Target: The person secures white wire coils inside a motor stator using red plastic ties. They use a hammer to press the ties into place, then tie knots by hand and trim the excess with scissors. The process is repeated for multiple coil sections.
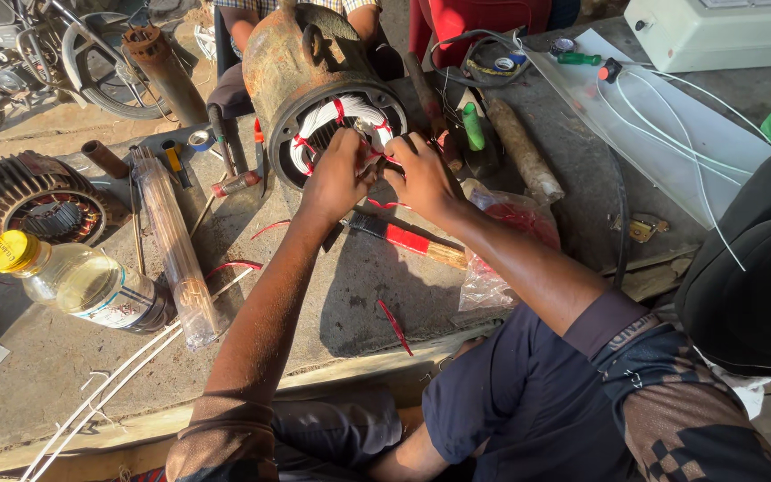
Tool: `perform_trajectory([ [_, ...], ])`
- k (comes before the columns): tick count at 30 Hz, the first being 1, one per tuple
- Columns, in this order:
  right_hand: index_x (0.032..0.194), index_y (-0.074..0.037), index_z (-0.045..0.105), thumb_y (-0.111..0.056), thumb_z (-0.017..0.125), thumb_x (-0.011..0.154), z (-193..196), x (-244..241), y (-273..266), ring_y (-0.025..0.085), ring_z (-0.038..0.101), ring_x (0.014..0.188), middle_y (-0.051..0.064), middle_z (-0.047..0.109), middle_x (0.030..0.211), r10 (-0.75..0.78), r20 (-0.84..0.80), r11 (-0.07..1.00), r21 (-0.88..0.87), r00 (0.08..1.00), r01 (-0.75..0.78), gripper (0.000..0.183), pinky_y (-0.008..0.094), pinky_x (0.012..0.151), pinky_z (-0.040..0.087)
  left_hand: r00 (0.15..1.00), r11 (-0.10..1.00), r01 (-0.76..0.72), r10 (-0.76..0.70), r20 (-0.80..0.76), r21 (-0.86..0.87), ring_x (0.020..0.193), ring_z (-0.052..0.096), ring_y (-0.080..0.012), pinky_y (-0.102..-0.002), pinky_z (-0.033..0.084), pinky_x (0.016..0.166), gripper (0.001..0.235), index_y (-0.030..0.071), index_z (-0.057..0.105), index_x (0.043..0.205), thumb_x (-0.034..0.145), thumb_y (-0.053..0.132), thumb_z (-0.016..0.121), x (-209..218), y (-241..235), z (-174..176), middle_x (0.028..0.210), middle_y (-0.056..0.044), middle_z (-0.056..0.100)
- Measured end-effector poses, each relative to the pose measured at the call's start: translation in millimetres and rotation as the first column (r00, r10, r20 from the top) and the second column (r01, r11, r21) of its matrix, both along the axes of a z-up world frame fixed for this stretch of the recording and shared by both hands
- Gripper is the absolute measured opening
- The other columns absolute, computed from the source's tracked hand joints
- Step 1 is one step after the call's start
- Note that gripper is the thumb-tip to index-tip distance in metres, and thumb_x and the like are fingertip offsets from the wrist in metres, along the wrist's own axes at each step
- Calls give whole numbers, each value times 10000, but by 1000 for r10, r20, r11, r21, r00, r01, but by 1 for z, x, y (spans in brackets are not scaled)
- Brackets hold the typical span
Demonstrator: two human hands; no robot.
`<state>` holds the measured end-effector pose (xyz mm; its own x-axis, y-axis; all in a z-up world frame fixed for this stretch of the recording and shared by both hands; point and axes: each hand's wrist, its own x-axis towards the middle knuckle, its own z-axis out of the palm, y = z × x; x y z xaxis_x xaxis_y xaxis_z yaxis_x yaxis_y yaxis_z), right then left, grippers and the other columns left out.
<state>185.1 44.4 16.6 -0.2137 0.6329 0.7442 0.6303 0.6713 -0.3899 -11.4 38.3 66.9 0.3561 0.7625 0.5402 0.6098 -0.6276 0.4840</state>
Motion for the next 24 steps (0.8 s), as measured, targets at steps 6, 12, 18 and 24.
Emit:
perform_trajectory([
  [6,782,-25,644,-361,644,991,-8,-5,6,418,652,697,214,654,731,-203,195,910,-325,960,258,396,532,658,488,869,968,-53,166,-466,247,1101,635,-373,-458,590,764,262,20,551,1196,969,140,598,8,7,-21,1098,-205,662],
  [12,690,-51,653,-350,585,924,6,-2,10,396,646,637,194,649,688,-182,61,904,-381,981,192,386,516,630,480,721,933,101,170,-671,345,858,726,-325,-434,603,612,222,25,683,1073,944,189,606,6,26,-13,885,-163,727],
  [18,665,-35,644,-427,604,1001,7,11,0,406,628,636,213,628,651,-158,209,927,-305,965,218,518,519,705,483,660,935,146,151,-736,323,661,740,-291,-429,594,560,154,74,751,772,847,166,655,-5,36,-14,720,-139,725],
  [24,689,-50,707,-531,619,985,-5,19,26,444,632,674,224,648,685,-202,299,898,-323,933,298,571,557,653,476,836,979,-40,142,-530,199,717,735,-325,-448,585,621,133,76,741,848,861,205,715,-8,50,-24,749,-152,717],
])
